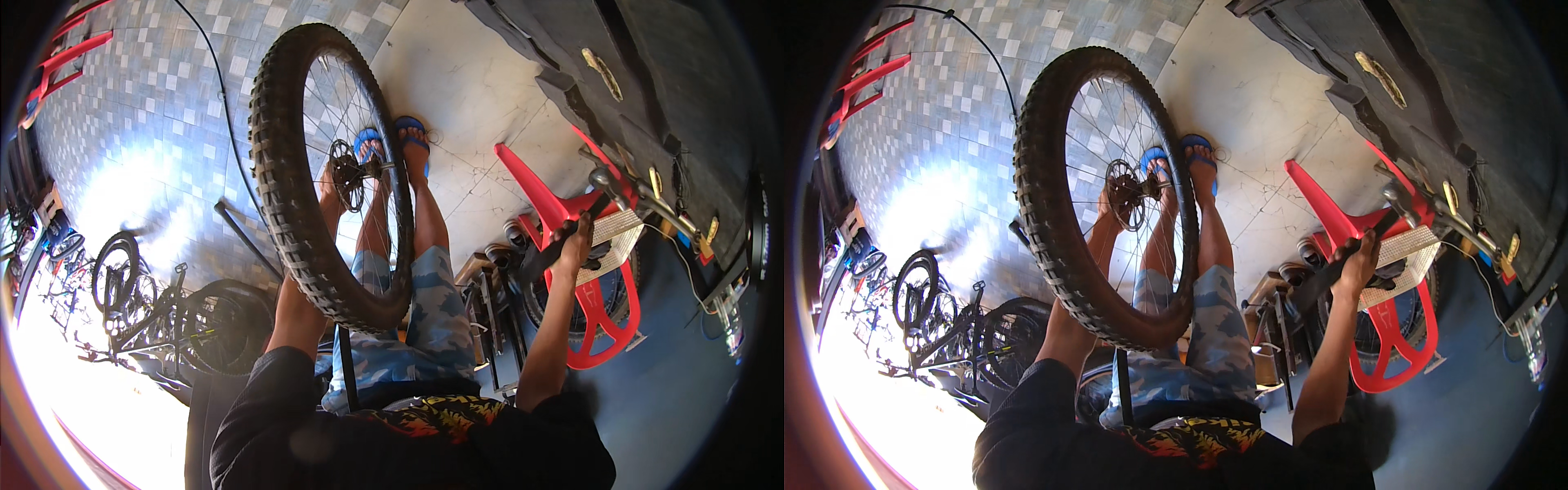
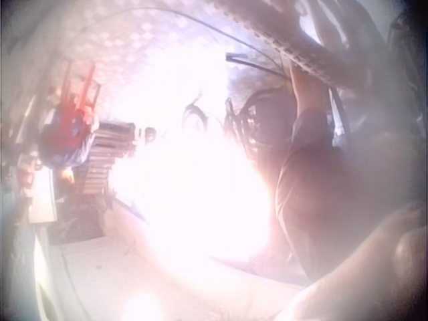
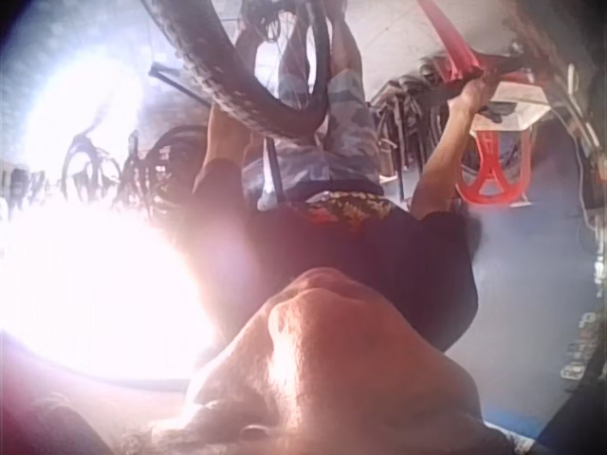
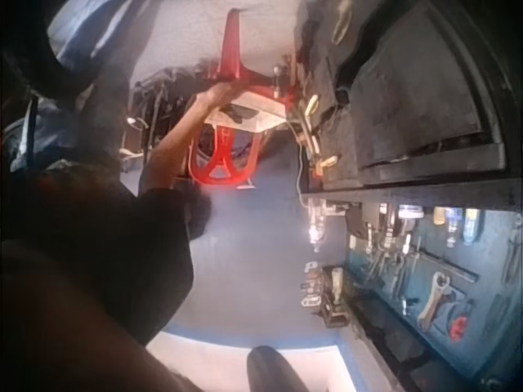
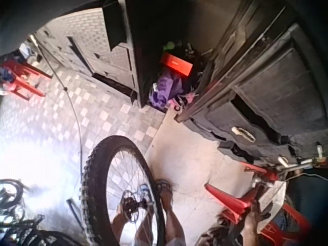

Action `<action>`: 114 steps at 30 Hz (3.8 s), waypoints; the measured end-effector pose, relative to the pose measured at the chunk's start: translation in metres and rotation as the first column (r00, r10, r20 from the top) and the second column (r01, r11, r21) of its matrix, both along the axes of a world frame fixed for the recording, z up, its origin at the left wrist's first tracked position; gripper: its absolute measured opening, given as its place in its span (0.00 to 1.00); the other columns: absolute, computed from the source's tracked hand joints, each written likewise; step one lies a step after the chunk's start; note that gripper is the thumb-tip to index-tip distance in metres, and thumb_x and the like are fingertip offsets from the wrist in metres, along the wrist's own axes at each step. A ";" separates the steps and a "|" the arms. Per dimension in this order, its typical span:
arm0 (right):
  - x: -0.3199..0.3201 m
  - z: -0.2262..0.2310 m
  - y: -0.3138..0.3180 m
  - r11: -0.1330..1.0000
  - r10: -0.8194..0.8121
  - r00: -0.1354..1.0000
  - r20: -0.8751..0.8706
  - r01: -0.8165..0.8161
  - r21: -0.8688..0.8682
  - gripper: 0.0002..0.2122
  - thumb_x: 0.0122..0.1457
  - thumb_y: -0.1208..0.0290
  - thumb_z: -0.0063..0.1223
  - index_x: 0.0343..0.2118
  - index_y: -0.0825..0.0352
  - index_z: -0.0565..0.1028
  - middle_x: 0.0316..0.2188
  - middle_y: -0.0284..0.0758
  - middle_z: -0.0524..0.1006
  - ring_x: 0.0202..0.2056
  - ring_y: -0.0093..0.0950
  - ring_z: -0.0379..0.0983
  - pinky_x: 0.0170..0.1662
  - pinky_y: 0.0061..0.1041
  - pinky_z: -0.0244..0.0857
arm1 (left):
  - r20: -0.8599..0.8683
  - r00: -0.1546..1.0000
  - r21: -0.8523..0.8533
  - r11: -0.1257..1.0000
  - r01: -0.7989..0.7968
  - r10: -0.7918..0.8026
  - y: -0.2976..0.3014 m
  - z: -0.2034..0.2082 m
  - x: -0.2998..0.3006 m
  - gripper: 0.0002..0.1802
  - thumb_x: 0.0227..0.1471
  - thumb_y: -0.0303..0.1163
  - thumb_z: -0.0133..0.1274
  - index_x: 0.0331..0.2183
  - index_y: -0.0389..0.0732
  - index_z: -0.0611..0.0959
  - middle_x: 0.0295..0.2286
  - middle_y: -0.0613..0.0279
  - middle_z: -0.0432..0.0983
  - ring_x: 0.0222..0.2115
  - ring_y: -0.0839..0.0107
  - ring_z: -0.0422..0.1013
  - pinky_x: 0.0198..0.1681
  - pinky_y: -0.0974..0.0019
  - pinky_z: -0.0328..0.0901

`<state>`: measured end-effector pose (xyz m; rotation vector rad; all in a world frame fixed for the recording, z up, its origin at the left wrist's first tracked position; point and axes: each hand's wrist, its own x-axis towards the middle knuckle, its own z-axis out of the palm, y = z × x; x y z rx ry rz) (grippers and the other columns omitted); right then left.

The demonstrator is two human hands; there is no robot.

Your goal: The person removes a bicycle wheel from a stand, uses a hammer to tap the tire, then uses a wrench to loosen and remove the disc brake rotor from the hub. The rotor is placed on the workbench, and the wheel is set aside.

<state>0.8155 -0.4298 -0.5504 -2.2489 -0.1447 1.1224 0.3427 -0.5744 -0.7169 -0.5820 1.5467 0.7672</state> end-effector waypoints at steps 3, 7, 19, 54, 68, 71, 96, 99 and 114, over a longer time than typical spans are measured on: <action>-0.064 -0.041 -0.020 0.996 0.037 0.998 -0.053 -0.032 0.088 0.15 0.70 0.54 0.42 0.46 0.60 0.70 0.23 0.28 0.68 0.19 0.21 0.66 0.21 0.25 0.64 | 0.002 1.000 0.000 1.000 0.009 -0.009 -0.002 0.004 0.000 0.29 0.64 0.51 0.49 0.55 0.38 0.77 0.45 0.55 0.81 0.44 0.65 0.77 0.44 0.57 0.73; -0.179 -0.085 -0.077 0.815 0.351 0.415 -0.840 -0.576 0.056 0.12 0.68 0.62 0.51 0.46 0.63 0.68 0.20 0.31 0.69 0.14 0.24 0.67 0.17 0.28 0.66 | 0.011 1.000 -0.011 1.000 0.019 -0.019 -0.006 0.006 0.000 0.29 0.64 0.51 0.50 0.55 0.38 0.77 0.46 0.55 0.80 0.45 0.65 0.77 0.45 0.57 0.73; -0.096 -0.039 -0.031 0.899 0.252 0.849 -0.465 -0.383 -0.212 0.15 0.65 0.58 0.57 0.46 0.62 0.67 0.18 0.29 0.68 0.11 0.22 0.65 0.13 0.25 0.61 | 0.034 0.995 0.023 0.995 0.092 -0.093 0.000 0.008 -0.013 0.28 0.63 0.48 0.52 0.55 0.37 0.77 0.47 0.56 0.80 0.46 0.66 0.76 0.46 0.57 0.72; -0.205 -0.215 -0.009 0.655 0.643 0.601 -0.475 -0.753 -0.066 0.13 0.55 0.75 0.59 0.42 0.67 0.70 0.24 0.34 0.75 0.14 0.26 0.70 0.15 0.31 0.64 | 0.057 0.921 0.395 0.856 0.333 -0.384 0.010 -0.037 -0.004 0.26 0.55 0.31 0.63 0.52 0.27 0.78 0.43 0.48 0.80 0.41 0.62 0.78 0.46 0.59 0.76; -0.186 -0.181 0.003 0.635 0.657 0.599 -0.457 -0.767 -0.091 0.14 0.56 0.72 0.63 0.41 0.68 0.70 0.24 0.35 0.75 0.13 0.27 0.69 0.14 0.31 0.63 | -0.799 0.524 0.221 0.667 0.711 -0.294 0.066 0.151 -0.087 0.22 0.47 0.21 0.68 0.46 0.38 0.85 0.37 0.61 0.79 0.36 0.74 0.76 0.39 0.69 0.73; -0.173 -0.155 0.006 0.685 0.609 0.632 -0.479 -0.724 -0.082 0.14 0.56 0.71 0.63 0.40 0.68 0.70 0.24 0.35 0.75 0.13 0.27 0.69 0.14 0.31 0.63 | -0.906 0.364 0.194 0.550 0.812 -0.217 0.107 0.223 -0.082 0.24 0.43 0.23 0.70 0.45 0.38 0.85 0.38 0.58 0.78 0.35 0.70 0.77 0.39 0.67 0.72; 0.037 0.057 -0.177 0.715 0.506 0.824 -0.257 -0.567 -0.410 0.19 0.51 0.77 0.65 0.40 0.82 0.67 0.20 0.46 0.76 0.15 0.36 0.76 0.15 0.37 0.72 | -0.826 -0.342 -0.345 0.079 0.935 0.447 0.521 0.571 0.066 0.07 0.49 0.31 0.64 0.34 0.45 0.87 0.49 0.54 0.70 0.52 0.51 0.64 0.54 0.51 0.62; 0.037 0.060 -0.175 0.730 0.479 0.830 -0.286 -0.558 -0.395 0.17 0.51 0.78 0.63 0.38 0.81 0.68 0.19 0.45 0.76 0.15 0.36 0.76 0.15 0.37 0.72 | -0.787 -0.515 -0.497 0.147 0.855 0.339 0.531 0.561 0.069 0.09 0.52 0.31 0.60 0.38 0.49 0.87 0.51 0.54 0.70 0.52 0.51 0.64 0.54 0.50 0.62; 0.027 0.066 -0.108 0.686 0.658 0.723 -0.208 -0.690 -0.230 0.16 0.52 0.72 0.64 0.37 0.74 0.70 0.22 0.42 0.77 0.16 0.33 0.77 0.17 0.34 0.73 | -0.725 -0.505 -0.640 -0.728 0.246 0.467 0.116 0.310 0.082 0.21 0.46 0.45 0.60 0.44 0.54 0.82 0.45 0.64 0.76 0.54 0.59 0.68 0.62 0.47 0.56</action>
